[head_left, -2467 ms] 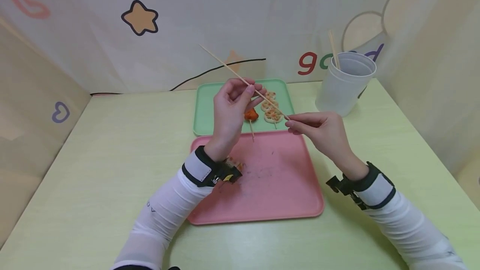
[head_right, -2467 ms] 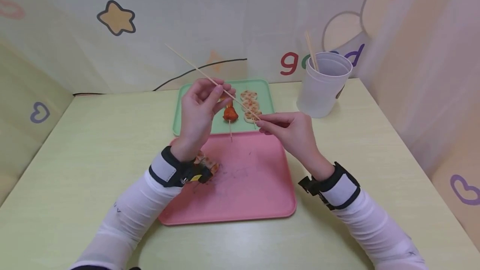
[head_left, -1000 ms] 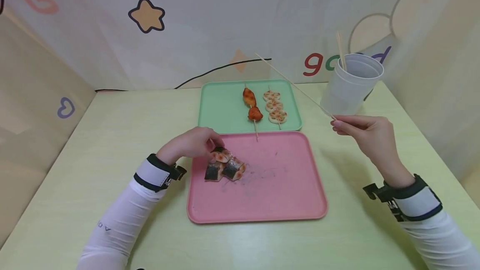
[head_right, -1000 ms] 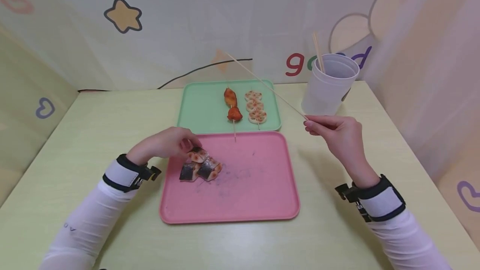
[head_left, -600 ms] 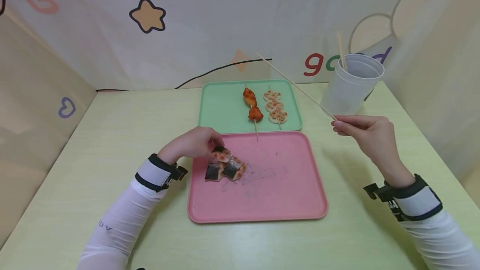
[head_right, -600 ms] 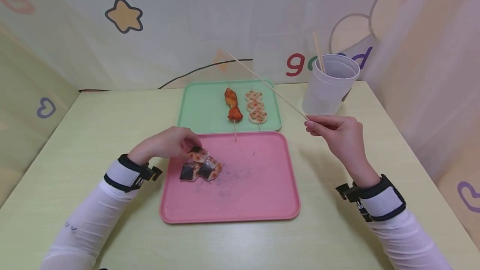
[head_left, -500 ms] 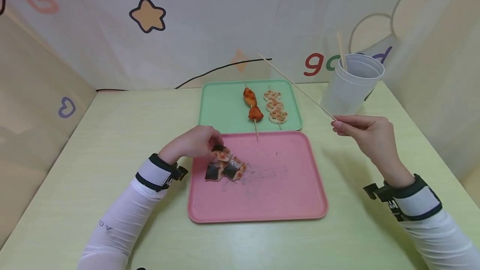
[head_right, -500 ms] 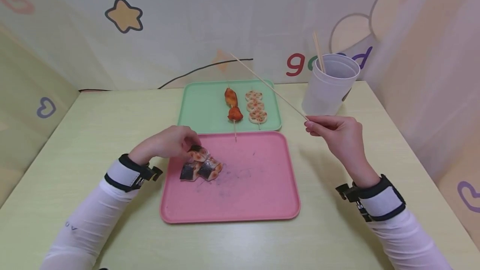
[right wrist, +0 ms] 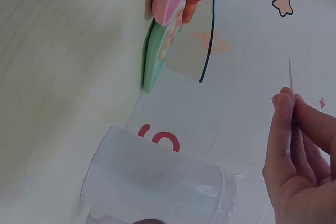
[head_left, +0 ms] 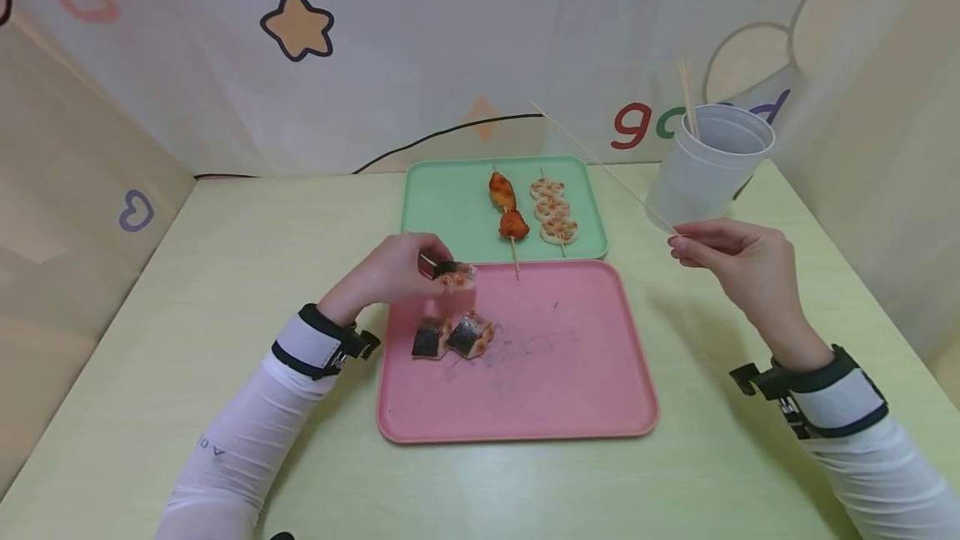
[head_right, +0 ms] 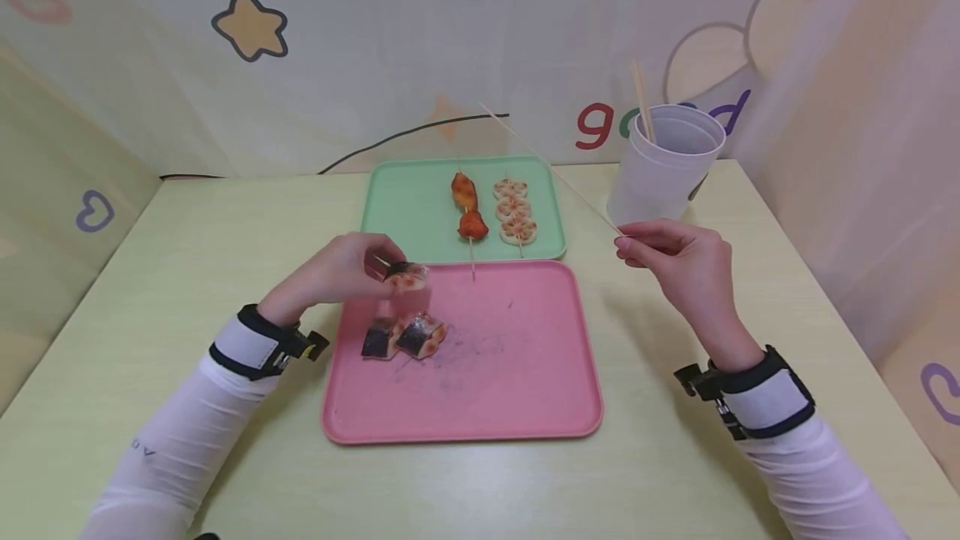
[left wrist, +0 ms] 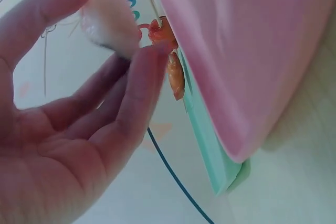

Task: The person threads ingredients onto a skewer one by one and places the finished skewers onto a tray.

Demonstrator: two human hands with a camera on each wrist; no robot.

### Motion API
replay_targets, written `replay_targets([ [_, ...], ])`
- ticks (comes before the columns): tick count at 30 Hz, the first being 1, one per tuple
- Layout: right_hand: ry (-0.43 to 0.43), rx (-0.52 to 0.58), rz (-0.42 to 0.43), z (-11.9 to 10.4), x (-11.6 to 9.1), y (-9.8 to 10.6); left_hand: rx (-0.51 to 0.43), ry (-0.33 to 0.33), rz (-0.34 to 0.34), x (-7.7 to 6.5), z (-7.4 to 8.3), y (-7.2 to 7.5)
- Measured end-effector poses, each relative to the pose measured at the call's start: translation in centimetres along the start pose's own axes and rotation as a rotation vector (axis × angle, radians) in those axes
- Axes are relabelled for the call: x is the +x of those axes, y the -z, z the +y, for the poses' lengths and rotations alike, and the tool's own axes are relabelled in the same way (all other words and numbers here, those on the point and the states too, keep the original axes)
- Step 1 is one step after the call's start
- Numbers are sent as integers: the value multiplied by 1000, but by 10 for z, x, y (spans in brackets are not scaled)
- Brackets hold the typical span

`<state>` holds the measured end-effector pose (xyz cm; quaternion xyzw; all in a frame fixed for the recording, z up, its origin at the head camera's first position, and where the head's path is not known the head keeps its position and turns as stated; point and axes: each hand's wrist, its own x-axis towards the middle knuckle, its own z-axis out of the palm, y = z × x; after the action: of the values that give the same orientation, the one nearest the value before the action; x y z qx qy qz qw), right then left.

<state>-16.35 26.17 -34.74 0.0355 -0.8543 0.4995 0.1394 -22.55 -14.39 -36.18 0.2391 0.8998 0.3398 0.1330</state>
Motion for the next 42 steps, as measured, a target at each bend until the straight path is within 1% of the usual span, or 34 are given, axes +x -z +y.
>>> replay_targets([
  [6,-2,19,-5,-1,0,1,-114,6,120,0,2,5],
  [10,-18,-5,-17,-1,-1,1,-206,14,198,0,5,6],
  [13,-15,-16,-25,-2,-2,1,-280,15,269,0,5,6],
  [16,5,-13,-21,-2,-4,0,-369,23,364,0,5,6],
  [19,23,0,-17,-4,-4,0,-444,23,482,2,6,7],
  [21,35,13,-16,-7,-5,-2,-487,3,561,4,8,9],
  [24,59,47,-26,-15,-5,-5,-542,-57,671,7,13,9],
  [28,89,71,-46,-25,-7,-8,-557,-130,800,10,23,11],
  [32,100,40,-61,-33,-8,-7,-527,-179,919,15,29,14],
  [33,100,31,-62,-34,-8,-7,-526,-194,941,18,28,15],
  [37,90,22,-71,-37,-8,-6,-532,-246,990,23,30,15],
  [42,99,18,-61,-35,-8,-5,-562,-266,1034,25,35,13],
])
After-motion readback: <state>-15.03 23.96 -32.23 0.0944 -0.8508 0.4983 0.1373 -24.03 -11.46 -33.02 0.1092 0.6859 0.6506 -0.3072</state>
